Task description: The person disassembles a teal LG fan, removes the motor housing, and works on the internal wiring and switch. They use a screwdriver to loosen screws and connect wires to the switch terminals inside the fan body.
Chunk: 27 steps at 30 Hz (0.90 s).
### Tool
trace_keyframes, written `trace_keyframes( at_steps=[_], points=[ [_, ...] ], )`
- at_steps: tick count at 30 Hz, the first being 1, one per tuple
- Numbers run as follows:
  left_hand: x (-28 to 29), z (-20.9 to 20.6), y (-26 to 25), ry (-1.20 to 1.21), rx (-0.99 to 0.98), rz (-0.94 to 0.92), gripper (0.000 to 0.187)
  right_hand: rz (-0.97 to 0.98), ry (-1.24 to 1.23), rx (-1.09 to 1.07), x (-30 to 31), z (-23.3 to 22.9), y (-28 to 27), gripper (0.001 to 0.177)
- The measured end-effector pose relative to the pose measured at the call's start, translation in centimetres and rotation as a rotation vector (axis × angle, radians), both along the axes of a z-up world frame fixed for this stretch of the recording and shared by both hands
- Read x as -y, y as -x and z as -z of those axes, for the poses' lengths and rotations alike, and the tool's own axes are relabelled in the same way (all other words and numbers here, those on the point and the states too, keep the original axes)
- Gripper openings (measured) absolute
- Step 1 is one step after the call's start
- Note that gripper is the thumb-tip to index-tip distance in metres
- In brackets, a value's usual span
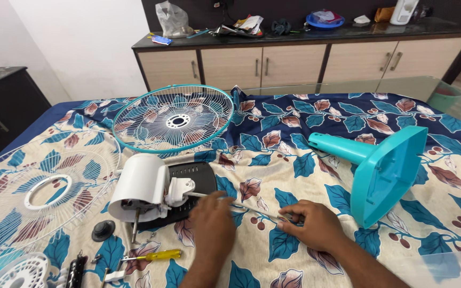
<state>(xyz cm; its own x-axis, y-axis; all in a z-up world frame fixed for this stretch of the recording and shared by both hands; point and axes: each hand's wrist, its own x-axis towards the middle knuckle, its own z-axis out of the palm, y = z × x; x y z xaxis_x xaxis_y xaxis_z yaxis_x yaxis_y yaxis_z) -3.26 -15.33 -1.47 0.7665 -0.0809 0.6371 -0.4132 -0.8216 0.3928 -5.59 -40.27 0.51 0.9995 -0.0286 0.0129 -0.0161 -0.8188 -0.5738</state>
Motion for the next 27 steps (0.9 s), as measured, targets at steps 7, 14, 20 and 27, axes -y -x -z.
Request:
trace_keyframes(
  at_steps=[7, 14, 20, 27],
  points=[
    [-3.1, 1.4, -1.3, 0.1, -0.133, -0.417, 0.044, -0.024, 0.179, 0.041, -2.7, -2.1, -0.2, 0.045],
    [-2.8, 1.1, -1.7, 0.033, -0.291, -0.414, 0.058, -0.046, 0.262, 0.002, -4.5, -2.0, -1.0, 0.025],
    [-2.7, 0.2, -1.4, 0.014, -0.381, -0.423, 0.059, -0.081, 0.225, 0.032, -3.7, -2.1, 0.0, 0.025],
    [-2.6, -0.1, -1.3, 0.003, -0.431, -0.418, 0.058, -0.02, 0.11, -0.129, -2.6, -2.8, 0.8, 0.024]
  ],
)
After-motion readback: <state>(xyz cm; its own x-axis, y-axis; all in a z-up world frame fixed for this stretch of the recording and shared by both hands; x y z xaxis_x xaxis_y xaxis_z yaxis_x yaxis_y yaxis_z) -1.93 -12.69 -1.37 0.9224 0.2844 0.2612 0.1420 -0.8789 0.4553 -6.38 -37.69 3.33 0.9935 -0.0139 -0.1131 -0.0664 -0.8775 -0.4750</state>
